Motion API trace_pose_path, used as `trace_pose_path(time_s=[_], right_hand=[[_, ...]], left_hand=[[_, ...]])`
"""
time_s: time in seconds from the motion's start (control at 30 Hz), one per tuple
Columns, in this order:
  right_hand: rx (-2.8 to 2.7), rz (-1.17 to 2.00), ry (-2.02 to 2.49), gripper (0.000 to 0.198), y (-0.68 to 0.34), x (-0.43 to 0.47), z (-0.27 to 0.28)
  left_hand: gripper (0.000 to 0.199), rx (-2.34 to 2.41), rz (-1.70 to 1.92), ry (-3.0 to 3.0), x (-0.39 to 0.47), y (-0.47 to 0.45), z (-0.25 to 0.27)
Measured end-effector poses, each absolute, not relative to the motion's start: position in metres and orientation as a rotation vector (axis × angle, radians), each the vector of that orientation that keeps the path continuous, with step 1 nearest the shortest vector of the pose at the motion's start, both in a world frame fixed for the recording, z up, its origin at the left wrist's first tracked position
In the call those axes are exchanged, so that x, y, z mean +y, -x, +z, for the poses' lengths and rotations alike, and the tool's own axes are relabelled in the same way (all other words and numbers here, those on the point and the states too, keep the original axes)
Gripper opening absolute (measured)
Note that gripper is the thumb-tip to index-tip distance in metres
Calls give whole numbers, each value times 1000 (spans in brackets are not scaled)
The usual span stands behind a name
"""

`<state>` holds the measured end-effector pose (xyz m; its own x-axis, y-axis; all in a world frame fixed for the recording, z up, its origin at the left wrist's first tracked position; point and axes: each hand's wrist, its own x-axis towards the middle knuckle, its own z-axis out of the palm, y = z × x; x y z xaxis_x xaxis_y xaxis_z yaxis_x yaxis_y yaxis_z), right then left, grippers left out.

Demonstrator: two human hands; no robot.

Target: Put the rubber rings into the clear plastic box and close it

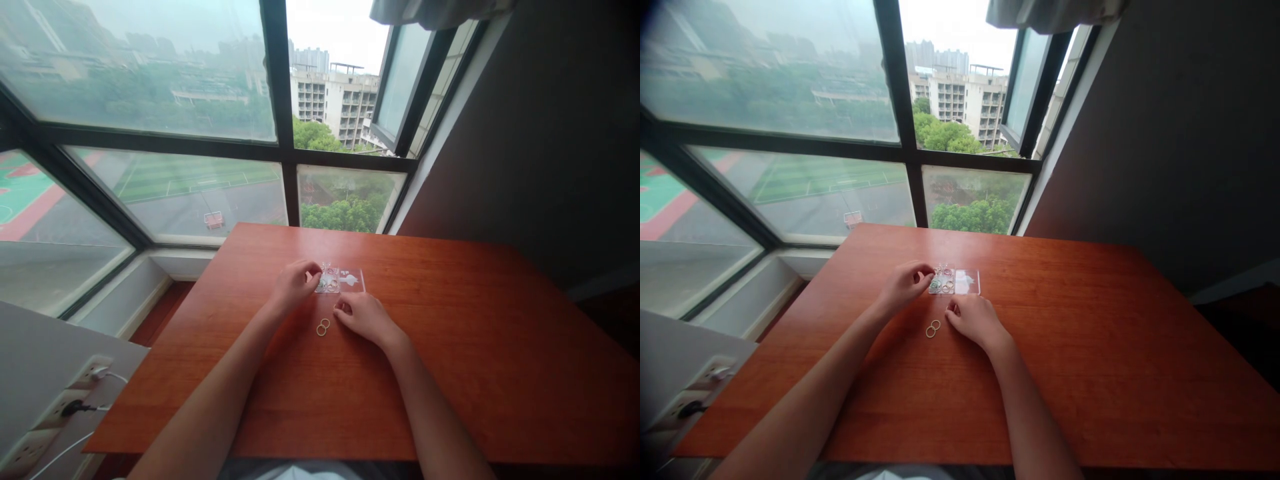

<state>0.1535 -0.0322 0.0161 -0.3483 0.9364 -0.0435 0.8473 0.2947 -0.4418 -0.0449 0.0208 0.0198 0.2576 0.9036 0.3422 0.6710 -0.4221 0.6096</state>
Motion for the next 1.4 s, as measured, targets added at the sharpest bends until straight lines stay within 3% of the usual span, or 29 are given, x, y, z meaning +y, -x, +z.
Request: trace_pose_path(time_s=[0.57, 1.4], right_hand=[[-2362, 446, 1772, 12, -155, -29, 15], [-1945, 218, 1580, 14, -154, -27, 10]], left_hand=[[11, 1367, 976, -2223, 20, 43, 18], [17, 1056, 827, -2004, 2, 19, 33]])
